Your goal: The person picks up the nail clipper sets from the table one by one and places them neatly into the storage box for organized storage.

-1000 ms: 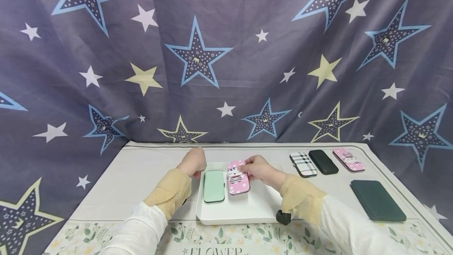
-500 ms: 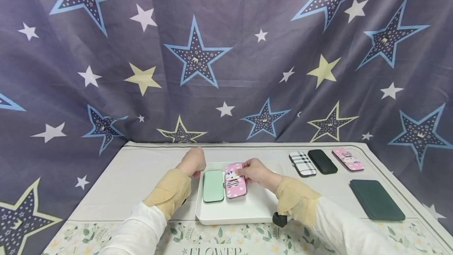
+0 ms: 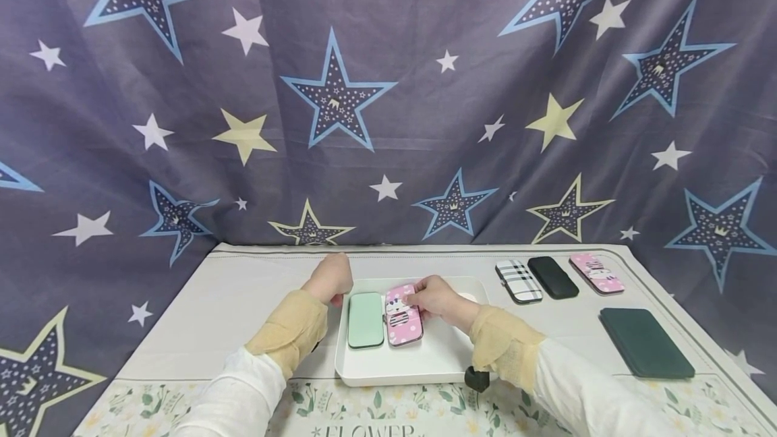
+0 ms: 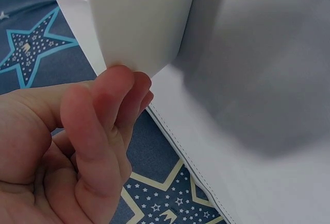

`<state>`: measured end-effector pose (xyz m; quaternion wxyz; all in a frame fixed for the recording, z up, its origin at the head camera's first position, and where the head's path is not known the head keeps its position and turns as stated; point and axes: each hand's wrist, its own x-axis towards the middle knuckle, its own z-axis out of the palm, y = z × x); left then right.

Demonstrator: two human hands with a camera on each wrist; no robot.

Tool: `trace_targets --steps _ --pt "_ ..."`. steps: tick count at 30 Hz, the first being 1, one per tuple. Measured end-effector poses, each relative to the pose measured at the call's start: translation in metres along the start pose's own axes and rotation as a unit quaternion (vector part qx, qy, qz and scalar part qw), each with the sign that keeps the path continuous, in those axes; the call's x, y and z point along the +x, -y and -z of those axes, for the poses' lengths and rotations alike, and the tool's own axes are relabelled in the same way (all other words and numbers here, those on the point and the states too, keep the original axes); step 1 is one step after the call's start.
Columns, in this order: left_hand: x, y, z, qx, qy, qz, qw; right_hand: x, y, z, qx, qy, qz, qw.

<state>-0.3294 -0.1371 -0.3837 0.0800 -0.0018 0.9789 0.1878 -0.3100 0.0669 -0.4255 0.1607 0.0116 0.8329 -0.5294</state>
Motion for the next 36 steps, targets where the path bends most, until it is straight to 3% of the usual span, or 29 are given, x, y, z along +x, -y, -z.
trace_targets --steps 9,22,36 --pt "-0.0016 0.0009 -0.0015 0.008 -0.012 -0.014 0.9998 -0.0021 0.0011 -0.0016 -0.026 -0.013 0.008 0.9995" --pt "-0.0001 0.0010 -0.0013 0.011 -0.006 -0.012 0.9998 -0.0014 0.0015 -0.0008 -0.124 -0.046 0.042 0.9903" --pt "-0.0003 0.0003 -0.0009 0.013 -0.002 -0.008 0.9999 -0.0045 -0.0009 0.0002 -0.135 -0.024 0.044 0.9895"
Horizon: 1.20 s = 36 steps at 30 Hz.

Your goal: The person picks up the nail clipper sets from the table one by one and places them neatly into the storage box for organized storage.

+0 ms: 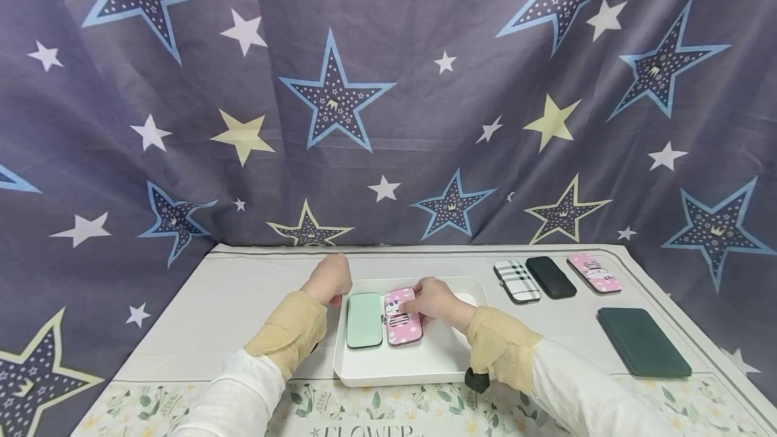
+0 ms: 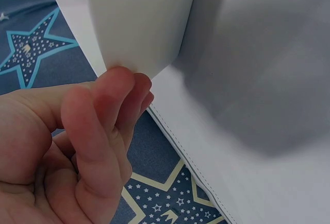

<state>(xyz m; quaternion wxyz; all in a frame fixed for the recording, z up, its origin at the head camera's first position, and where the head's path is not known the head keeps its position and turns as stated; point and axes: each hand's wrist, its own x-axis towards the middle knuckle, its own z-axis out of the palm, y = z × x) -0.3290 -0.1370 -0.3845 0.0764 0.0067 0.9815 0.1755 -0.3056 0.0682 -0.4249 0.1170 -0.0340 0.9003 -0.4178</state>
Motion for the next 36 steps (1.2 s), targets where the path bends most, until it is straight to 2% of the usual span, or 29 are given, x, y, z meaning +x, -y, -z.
trace_targets --steps 7,28,36 --pt "0.001 0.000 0.000 -0.002 0.006 0.011 0.9999 0.000 0.000 -0.001 -0.021 0.001 0.006 0.9998" --pt "-0.002 -0.002 0.001 -0.011 0.003 0.011 0.9999 -0.005 0.001 0.003 0.002 0.018 -0.015 0.9997" --pt "0.000 -0.001 -0.001 -0.006 0.001 0.011 0.9999 -0.009 0.006 0.014 0.009 0.063 -0.032 0.9975"
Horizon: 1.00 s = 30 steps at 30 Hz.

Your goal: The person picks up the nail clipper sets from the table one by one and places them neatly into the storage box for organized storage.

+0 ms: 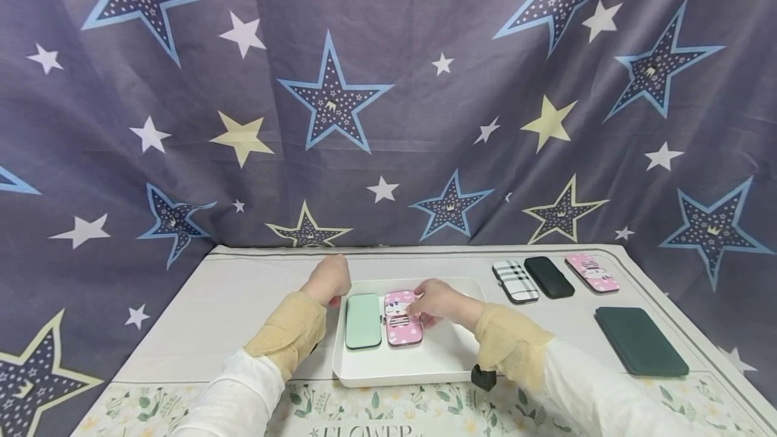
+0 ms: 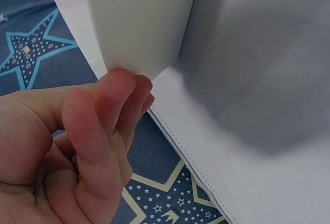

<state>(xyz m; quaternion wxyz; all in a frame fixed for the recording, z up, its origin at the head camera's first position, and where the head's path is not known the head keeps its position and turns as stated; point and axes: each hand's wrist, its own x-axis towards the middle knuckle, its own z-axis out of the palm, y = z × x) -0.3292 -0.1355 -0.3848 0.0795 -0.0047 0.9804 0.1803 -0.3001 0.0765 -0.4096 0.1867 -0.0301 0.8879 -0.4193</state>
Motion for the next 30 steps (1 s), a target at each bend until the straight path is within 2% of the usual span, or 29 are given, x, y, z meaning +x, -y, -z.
trace_targets --steps 4,13,20,24,27,30 --pt "0.000 0.000 0.001 0.001 0.001 0.000 1.0000 -0.007 0.003 0.007 0.007 0.027 0.000 0.9996" --pt "-0.005 -0.004 0.005 -0.013 0.007 0.007 0.9999 -0.029 0.013 0.026 -0.057 0.045 0.045 0.9963" --pt "-0.003 -0.001 0.001 -0.005 -0.001 -0.006 1.0000 -0.038 0.017 0.050 -0.072 0.002 0.077 0.9944" --pt "-0.002 -0.001 0.001 0.000 -0.001 -0.003 1.0000 -0.048 0.021 0.065 -0.086 -0.026 0.089 0.9920" --pt "-0.003 -0.002 0.001 0.000 -0.002 -0.002 1.0000 -0.055 0.020 0.076 -0.113 -0.057 0.114 0.9854" --pt "-0.003 -0.002 0.002 -0.004 -0.003 0.000 1.0000 -0.062 0.018 0.085 -0.142 -0.090 0.153 0.9738"
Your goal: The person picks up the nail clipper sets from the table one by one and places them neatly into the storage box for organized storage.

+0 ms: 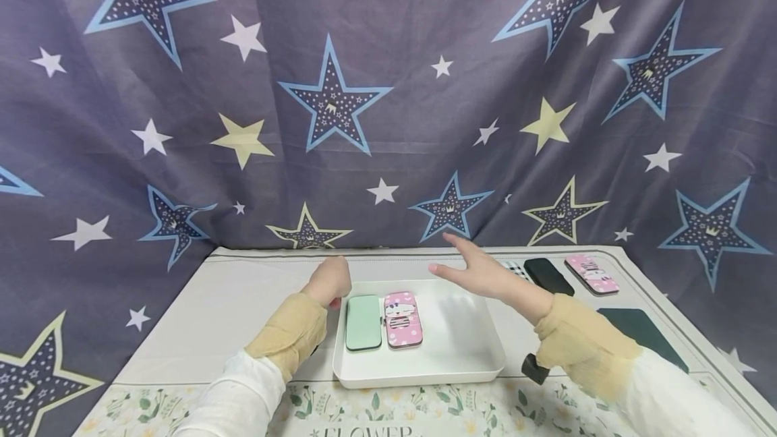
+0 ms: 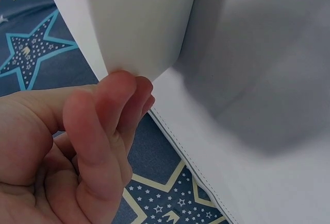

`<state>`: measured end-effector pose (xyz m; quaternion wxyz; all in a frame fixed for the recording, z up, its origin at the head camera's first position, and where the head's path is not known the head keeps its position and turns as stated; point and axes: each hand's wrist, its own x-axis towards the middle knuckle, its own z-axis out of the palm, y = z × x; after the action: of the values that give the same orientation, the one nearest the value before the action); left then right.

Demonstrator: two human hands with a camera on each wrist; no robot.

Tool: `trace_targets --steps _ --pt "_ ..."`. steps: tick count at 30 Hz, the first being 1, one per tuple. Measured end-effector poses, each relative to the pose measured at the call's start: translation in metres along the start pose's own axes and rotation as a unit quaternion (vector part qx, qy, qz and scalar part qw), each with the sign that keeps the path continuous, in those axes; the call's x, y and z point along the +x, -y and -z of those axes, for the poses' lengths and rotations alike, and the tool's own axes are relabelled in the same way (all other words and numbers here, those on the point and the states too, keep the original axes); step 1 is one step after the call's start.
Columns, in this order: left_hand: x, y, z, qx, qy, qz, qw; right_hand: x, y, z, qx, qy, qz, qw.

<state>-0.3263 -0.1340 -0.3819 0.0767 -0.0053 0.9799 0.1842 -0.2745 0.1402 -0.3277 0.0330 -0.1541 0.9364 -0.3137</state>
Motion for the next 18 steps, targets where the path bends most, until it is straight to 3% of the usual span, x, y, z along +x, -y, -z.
trace_targets --steps 4,9,18 --pt "-0.001 0.000 0.000 -0.002 -0.002 0.001 1.0000 -0.011 -0.003 0.011 -0.024 -0.043 0.044 0.9978" --pt "0.000 0.000 -0.001 -0.002 -0.001 0.001 1.0000 -0.025 -0.006 0.024 -0.047 -0.088 0.064 0.9930" --pt "0.000 0.000 -0.001 -0.008 -0.001 0.002 1.0000 -0.051 -0.021 0.051 -0.103 -0.146 0.044 0.9829"
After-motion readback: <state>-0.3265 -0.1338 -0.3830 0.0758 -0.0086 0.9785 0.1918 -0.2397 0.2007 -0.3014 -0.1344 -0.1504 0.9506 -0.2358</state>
